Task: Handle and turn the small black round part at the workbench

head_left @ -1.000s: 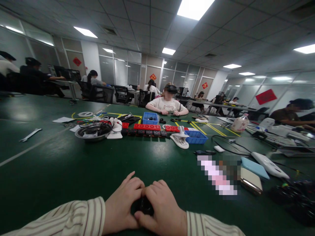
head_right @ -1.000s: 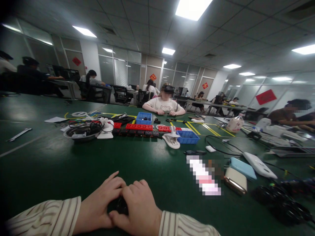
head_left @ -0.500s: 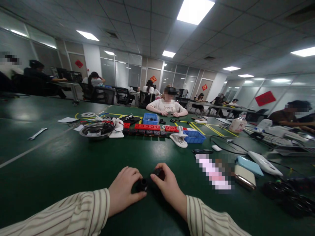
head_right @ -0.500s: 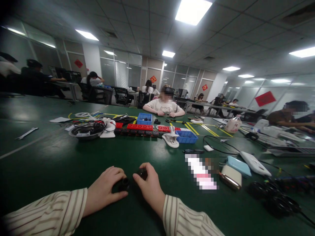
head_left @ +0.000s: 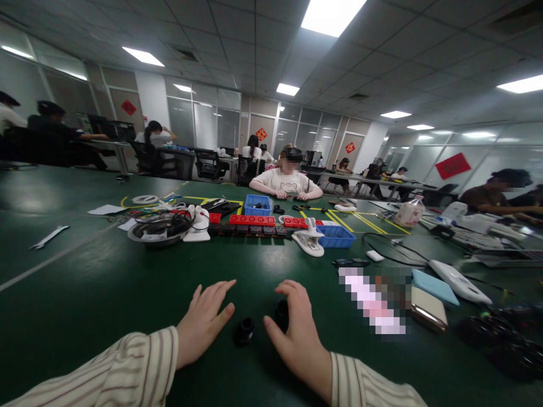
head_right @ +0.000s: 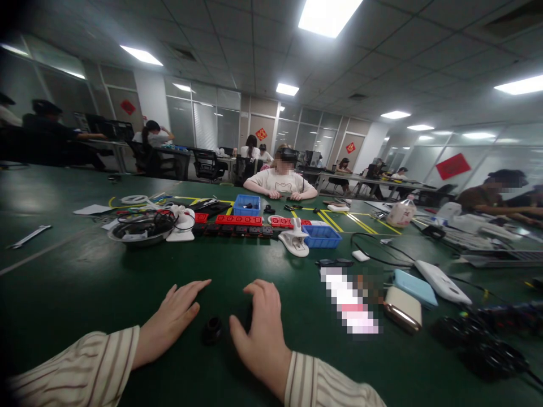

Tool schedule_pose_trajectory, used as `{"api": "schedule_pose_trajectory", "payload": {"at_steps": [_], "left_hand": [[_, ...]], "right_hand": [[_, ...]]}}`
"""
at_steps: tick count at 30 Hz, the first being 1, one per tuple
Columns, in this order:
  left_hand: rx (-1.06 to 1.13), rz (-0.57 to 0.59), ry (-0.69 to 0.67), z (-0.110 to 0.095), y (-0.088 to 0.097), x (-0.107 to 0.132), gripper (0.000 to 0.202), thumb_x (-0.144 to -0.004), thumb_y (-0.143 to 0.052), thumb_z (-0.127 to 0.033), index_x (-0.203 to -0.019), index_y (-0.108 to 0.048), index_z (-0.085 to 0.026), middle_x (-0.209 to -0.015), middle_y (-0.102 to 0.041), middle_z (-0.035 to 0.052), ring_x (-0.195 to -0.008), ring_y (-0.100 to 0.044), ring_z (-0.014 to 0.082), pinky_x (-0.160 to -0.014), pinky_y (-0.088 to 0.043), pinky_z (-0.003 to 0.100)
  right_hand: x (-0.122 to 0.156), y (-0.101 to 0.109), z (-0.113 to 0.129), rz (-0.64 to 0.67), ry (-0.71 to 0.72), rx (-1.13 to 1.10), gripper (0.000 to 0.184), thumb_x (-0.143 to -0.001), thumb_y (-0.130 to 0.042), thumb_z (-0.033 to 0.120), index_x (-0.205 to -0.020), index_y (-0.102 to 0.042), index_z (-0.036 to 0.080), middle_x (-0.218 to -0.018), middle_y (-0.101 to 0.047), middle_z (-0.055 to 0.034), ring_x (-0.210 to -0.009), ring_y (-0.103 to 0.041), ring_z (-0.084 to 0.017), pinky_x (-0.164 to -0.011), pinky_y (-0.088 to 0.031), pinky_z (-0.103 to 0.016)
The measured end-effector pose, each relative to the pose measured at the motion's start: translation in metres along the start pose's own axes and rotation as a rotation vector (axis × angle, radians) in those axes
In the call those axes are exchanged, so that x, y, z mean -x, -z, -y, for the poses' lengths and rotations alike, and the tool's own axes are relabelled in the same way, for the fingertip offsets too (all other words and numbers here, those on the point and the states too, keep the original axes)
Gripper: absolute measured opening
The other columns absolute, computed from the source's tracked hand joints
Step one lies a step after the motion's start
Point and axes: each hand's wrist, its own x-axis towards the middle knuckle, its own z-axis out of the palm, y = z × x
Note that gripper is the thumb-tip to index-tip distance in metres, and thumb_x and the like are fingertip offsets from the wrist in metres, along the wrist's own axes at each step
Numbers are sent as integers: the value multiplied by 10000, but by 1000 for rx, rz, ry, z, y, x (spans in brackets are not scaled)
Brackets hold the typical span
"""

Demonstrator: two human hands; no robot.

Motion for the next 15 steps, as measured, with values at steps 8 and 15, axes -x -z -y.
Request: {"api": "schedule_pose_trajectory", "payload": {"at_steps": [8, 15], "left_hand": [[-12, 5, -2, 2, -4, -1, 506, -924, -179, -474, -1331, -307, -203, -1348, -399, 85, -1276, -303, 240, -1052, -114, 571], [-51, 6, -30, 1, -6, 0, 537, -909, -207, -529, -1317, -369, -220, -1334, -436, 74, -1265, -336, 247, -1057, -152, 549]], "right_hand": [[8, -24, 40, 476, 200, 194, 245, -784, -483, 93, -1004, -553, 175, -1008, -561, -70, -903, -512, -208, -812, -434, -343], [64, 56, 10, 604, -4, 1, 398, -720, -654, 214, -1103, -546, 210, -1024, -604, -57, -922, -557, -195, -815, -460, -279]]}}
